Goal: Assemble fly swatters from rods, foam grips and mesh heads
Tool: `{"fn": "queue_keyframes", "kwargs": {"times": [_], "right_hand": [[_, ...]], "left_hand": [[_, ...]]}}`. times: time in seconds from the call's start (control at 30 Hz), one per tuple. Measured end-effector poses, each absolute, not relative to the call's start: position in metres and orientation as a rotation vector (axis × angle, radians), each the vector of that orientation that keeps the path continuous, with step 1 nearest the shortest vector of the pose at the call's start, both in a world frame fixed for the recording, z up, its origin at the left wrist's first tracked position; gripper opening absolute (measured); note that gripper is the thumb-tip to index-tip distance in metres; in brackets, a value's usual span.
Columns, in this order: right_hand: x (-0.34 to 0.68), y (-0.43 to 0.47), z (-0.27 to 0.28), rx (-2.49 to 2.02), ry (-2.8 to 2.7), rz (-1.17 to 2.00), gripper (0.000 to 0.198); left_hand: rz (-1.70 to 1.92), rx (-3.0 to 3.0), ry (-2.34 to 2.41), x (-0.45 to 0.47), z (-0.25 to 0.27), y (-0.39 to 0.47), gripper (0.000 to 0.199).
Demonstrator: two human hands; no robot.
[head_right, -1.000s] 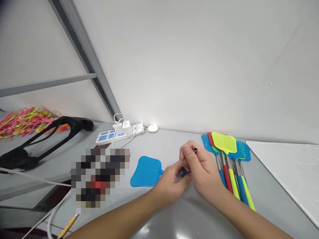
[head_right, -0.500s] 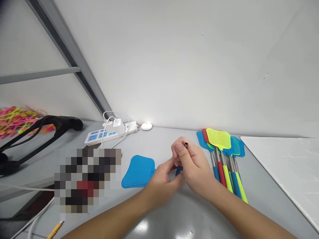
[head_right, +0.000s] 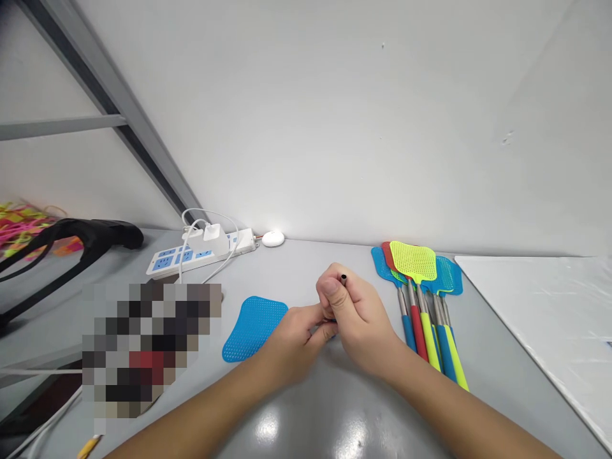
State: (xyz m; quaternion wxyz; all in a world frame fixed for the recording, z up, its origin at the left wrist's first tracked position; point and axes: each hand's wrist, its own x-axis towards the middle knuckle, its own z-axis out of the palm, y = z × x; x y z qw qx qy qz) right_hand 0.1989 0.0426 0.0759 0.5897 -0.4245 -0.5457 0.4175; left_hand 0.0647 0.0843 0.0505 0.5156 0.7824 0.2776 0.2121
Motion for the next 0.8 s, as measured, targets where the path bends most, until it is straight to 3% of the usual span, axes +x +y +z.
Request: {"fn": "queue_keyframes", "kwargs": {"times": [0.8], "right_hand": [[0.203,0.043,0.064,-1.037,-1.254,1.052,0.036]], "left_hand": [[0.455,1.876,0.604,0.061,0.051,0.095,0.02]]}}
